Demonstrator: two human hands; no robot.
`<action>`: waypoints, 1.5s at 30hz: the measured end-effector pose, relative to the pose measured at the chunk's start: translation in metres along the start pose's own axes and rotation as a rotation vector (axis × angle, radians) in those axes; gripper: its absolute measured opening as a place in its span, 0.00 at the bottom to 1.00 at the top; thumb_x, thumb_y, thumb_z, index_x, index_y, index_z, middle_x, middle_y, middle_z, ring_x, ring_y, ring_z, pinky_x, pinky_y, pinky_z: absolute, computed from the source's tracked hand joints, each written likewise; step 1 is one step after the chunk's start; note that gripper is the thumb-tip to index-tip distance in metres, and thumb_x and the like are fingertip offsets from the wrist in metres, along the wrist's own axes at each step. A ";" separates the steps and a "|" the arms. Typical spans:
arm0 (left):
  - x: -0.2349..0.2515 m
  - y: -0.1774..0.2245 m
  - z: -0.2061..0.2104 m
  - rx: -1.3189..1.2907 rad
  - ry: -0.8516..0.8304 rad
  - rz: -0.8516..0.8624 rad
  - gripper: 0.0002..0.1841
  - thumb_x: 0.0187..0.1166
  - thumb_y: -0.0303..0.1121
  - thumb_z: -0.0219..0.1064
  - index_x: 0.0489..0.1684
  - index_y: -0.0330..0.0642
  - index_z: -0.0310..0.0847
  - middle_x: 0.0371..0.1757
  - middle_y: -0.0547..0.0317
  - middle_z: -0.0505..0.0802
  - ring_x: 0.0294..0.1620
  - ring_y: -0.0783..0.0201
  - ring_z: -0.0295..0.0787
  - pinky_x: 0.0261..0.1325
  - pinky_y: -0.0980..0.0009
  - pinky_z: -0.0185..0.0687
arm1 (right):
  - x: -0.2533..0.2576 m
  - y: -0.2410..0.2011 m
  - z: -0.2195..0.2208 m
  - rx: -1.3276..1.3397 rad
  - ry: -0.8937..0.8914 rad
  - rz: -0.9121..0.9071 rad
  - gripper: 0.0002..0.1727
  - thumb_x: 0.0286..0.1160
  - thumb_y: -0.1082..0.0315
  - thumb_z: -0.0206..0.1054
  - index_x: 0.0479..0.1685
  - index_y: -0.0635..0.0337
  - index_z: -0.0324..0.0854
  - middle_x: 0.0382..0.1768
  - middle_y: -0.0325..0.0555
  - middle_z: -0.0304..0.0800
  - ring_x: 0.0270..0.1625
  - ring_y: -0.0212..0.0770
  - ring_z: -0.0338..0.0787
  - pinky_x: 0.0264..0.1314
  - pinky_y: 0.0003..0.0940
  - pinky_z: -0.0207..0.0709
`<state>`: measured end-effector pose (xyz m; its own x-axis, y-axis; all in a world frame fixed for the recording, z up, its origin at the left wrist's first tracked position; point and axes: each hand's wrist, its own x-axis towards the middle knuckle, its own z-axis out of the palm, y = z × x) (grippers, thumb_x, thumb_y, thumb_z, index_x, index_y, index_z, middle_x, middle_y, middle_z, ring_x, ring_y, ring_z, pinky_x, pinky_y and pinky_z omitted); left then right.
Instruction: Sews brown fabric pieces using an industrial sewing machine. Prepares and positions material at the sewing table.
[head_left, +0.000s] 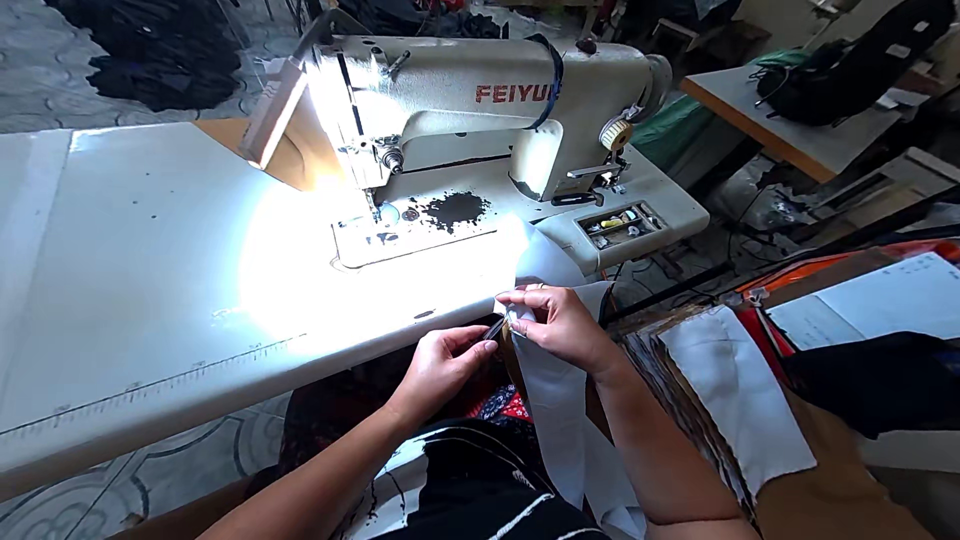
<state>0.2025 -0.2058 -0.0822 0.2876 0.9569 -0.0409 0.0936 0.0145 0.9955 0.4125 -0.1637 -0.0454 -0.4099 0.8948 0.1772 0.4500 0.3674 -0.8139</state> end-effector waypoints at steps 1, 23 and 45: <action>0.001 -0.001 0.000 0.003 0.006 0.011 0.12 0.83 0.34 0.67 0.55 0.39 0.91 0.30 0.73 0.92 0.24 0.84 0.79 0.30 0.85 0.75 | 0.000 0.001 0.001 -0.001 0.000 -0.004 0.17 0.65 0.79 0.72 0.55 0.63 0.92 0.47 0.49 0.94 0.45 0.31 0.90 0.48 0.27 0.83; 0.001 -0.010 0.003 -0.013 0.052 0.019 0.09 0.82 0.31 0.67 0.49 0.39 0.93 0.30 0.72 0.93 0.25 0.83 0.80 0.32 0.84 0.75 | 0.001 0.007 0.013 0.093 -0.047 0.011 0.18 0.61 0.79 0.73 0.53 0.65 0.91 0.47 0.49 0.94 0.47 0.32 0.91 0.52 0.29 0.86; 0.002 -0.010 0.000 0.126 0.060 0.048 0.11 0.82 0.34 0.66 0.49 0.42 0.93 0.32 0.74 0.93 0.27 0.86 0.80 0.34 0.85 0.75 | -0.001 0.006 0.000 0.065 -0.045 0.053 0.22 0.66 0.76 0.72 0.64 0.65 0.87 0.53 0.51 0.91 0.38 0.31 0.86 0.41 0.27 0.82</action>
<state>0.2024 -0.2042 -0.0921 0.2377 0.9712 0.0150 0.2011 -0.0643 0.9775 0.4161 -0.1627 -0.0504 -0.4229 0.8996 0.1095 0.4200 0.3016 -0.8560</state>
